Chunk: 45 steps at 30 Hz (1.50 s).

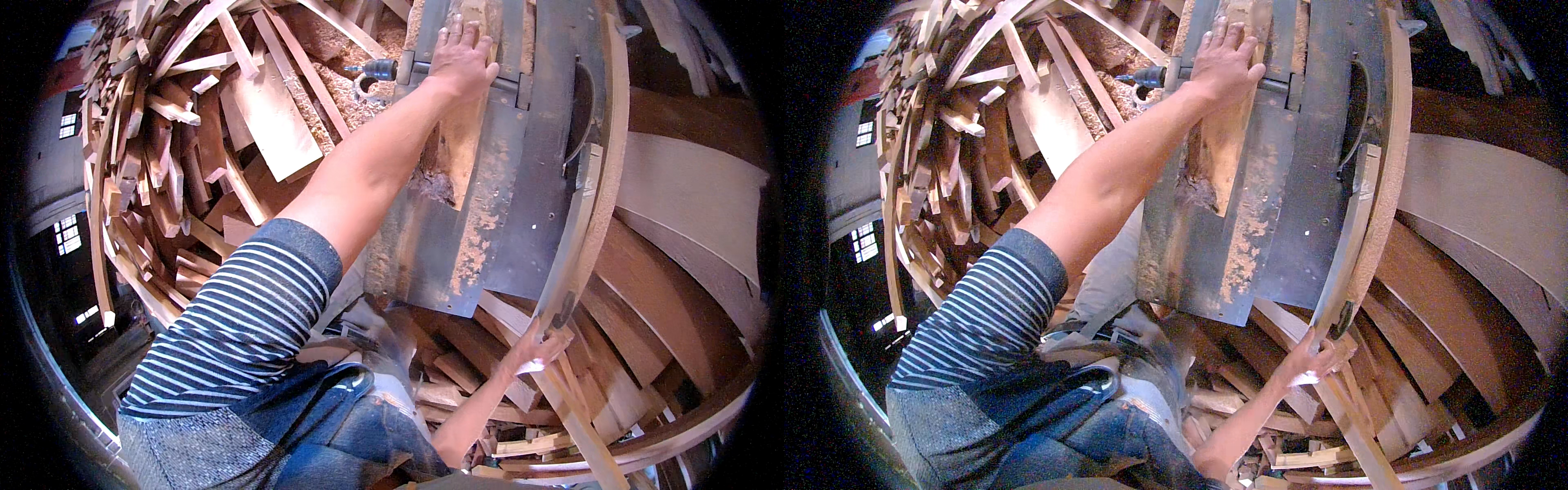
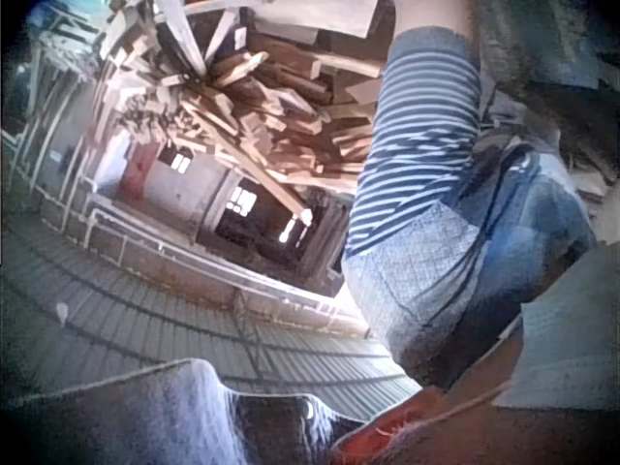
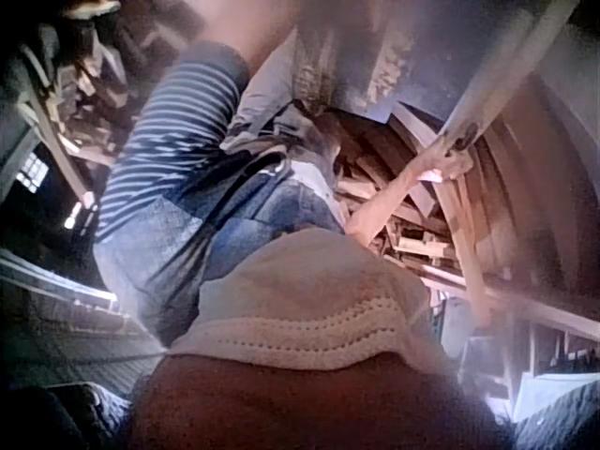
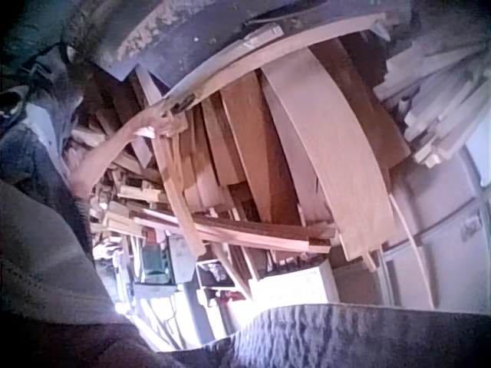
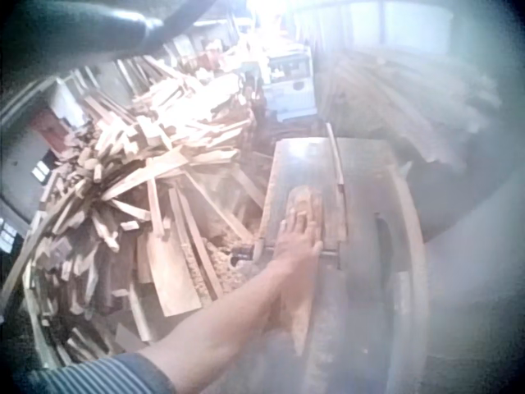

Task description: The person processes wood planks by feeding them through a jointer machine, measuring a plank with a tape measure, and sorting wood pieces on a workbench covered in sawdust.

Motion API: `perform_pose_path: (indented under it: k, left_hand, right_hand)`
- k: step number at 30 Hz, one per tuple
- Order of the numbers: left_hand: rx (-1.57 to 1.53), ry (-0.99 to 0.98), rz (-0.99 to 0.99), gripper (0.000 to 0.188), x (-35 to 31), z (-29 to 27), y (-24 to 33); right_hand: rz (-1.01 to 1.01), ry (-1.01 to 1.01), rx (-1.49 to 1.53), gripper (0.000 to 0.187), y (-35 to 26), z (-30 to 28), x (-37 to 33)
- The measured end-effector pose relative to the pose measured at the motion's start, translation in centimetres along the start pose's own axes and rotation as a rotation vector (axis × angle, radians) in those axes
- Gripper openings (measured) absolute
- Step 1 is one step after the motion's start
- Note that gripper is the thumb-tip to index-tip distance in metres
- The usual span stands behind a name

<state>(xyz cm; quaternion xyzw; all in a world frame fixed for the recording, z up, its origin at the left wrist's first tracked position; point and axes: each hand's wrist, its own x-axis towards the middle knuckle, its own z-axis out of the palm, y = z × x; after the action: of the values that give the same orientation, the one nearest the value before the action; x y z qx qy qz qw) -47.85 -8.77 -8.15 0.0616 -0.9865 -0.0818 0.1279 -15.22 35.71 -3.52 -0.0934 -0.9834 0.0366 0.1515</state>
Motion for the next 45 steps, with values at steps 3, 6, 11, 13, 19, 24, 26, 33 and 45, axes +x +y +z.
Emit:
perform_pose_path:
  k: [3,6,11,13,19,24,26,33,45]
  left_hand:
    - [-0.006,0.026,0.013,0.062,0.8,0.2,-0.4]
    - [-0.017,0.028,0.021,0.061,1.8,0.3,-0.7]
    - [-0.057,0.038,-0.035,0.065,3.3,1.2,-1.5]
    - [-0.117,-0.135,-0.043,0.072,4.2,-2.1,0.1]
    - [-0.139,-0.042,-0.002,0.073,4.7,-3.6,-0.5]
    - [-0.12,-0.053,-0.01,0.072,6.5,-2.9,-0.9]
    - [-0.119,-0.166,-0.017,0.076,7.3,-3.9,-0.5]
    - [-0.203,0.019,-0.006,0.082,9.5,-2.0,-1.9]
    - [-0.174,-0.097,-0.021,0.07,13.9,-1.6,-3.1]
  right_hand:
    - [0.015,0.002,0.006,0.034,-0.1,0.7,-0.1]
    - [0.09,-0.013,-0.033,0.032,-0.6,0.9,-0.1]
    - [0.098,0.025,0.079,0.027,-1.8,0.4,-1.8]
    - [0.133,-0.052,0.174,0.024,-4.0,-0.1,-3.8]
    - [0.205,-0.346,0.501,0.018,-11.7,0.0,-8.5]
    - [0.464,-0.451,0.51,0.03,-11.0,1.3,-11.0]
    - [0.507,-0.47,0.508,0.031,-10.3,1.5,-11.1]
    - [0.572,-0.552,0.529,0.038,-9.8,1.6,-10.1]
    - [0.604,-0.585,0.573,0.045,-10.3,1.2,-9.1]
